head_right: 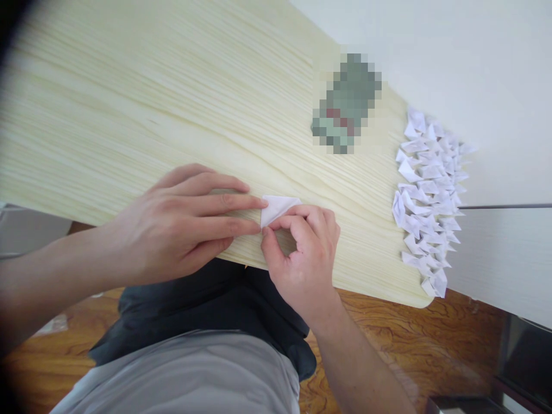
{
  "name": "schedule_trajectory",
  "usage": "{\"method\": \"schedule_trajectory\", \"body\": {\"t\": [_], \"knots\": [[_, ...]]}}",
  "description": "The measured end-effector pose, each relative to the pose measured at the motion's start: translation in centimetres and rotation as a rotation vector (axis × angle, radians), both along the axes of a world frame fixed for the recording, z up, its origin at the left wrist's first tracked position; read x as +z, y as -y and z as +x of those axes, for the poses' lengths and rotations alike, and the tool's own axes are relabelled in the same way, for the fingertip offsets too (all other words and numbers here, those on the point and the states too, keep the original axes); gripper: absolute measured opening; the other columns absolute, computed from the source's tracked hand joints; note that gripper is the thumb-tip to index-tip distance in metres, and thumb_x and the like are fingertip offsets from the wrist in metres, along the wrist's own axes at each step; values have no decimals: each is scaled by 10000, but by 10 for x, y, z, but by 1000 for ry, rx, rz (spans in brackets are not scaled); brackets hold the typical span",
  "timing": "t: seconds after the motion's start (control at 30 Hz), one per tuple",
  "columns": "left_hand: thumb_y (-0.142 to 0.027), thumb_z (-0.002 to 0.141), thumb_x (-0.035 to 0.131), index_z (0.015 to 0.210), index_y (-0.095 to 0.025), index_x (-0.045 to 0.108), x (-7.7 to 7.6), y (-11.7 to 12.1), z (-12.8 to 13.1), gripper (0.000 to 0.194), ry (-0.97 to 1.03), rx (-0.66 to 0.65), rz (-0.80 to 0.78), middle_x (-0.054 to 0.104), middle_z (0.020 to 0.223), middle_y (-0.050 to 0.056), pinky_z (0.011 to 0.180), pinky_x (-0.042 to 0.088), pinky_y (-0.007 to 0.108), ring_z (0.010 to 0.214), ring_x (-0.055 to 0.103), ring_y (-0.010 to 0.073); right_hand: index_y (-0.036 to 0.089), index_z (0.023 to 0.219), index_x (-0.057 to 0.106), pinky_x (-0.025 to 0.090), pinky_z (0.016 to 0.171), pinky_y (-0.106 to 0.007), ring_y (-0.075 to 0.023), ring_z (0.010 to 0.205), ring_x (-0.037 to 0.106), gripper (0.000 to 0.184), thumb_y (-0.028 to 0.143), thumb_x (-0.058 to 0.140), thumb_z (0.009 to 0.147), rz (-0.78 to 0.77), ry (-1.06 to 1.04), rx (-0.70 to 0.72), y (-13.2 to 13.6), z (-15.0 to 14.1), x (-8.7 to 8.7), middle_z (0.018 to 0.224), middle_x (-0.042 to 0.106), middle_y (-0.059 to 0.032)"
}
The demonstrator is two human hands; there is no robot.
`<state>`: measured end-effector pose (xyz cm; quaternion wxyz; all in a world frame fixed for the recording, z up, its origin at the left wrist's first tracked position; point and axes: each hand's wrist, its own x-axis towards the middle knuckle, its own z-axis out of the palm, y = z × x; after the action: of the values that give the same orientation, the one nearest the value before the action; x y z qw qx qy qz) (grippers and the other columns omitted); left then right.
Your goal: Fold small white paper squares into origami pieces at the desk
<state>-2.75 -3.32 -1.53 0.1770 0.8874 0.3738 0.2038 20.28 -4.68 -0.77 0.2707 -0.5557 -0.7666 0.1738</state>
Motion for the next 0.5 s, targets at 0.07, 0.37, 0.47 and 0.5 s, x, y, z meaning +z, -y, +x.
{"method": "schedule_trajectory", "body": {"t": [0.07, 0.37, 0.47, 0.5], "knots": [[-223, 961, 554, 1220, -331, 700, 0, 0, 0, 317, -3, 1, 3, 627, 1463, -43, 1144, 364, 514, 1359, 519, 296, 256, 894, 698, 456, 974, -501, -263, 1054, 588, 72, 207, 743, 865, 5, 1, -3, 0, -1, 0, 1030, 660, -44], [-215, 956, 553, 1210, -354, 708, 1, -1, 1, 329, 23, 7, -11, 641, 1448, -47, 1137, 376, 523, 1352, 542, 299, 258, 947, 686, 449, 980, -499, -262, 1052, 593, 82, 221, 726, 886, -17, -11, -10, -1, -1, 1, 1036, 665, -43], [-212, 950, 563, 1195, -352, 716, 1, 0, 1, 321, 27, 12, -7, 645, 1443, -49, 1132, 383, 526, 1347, 547, 299, 260, 964, 683, 444, 987, -491, -256, 1050, 595, 85, 200, 698, 906, -23, -18, 1, -1, -1, 1, 1036, 673, -37], [-212, 949, 567, 1192, -348, 718, 1, 0, 0, 317, 25, 12, -3, 644, 1445, -51, 1129, 385, 528, 1345, 548, 299, 261, 969, 683, 444, 987, -490, -256, 1050, 595, 90, 193, 690, 911, -23, -19, 4, -1, -1, 1, 1037, 675, -36]]}}
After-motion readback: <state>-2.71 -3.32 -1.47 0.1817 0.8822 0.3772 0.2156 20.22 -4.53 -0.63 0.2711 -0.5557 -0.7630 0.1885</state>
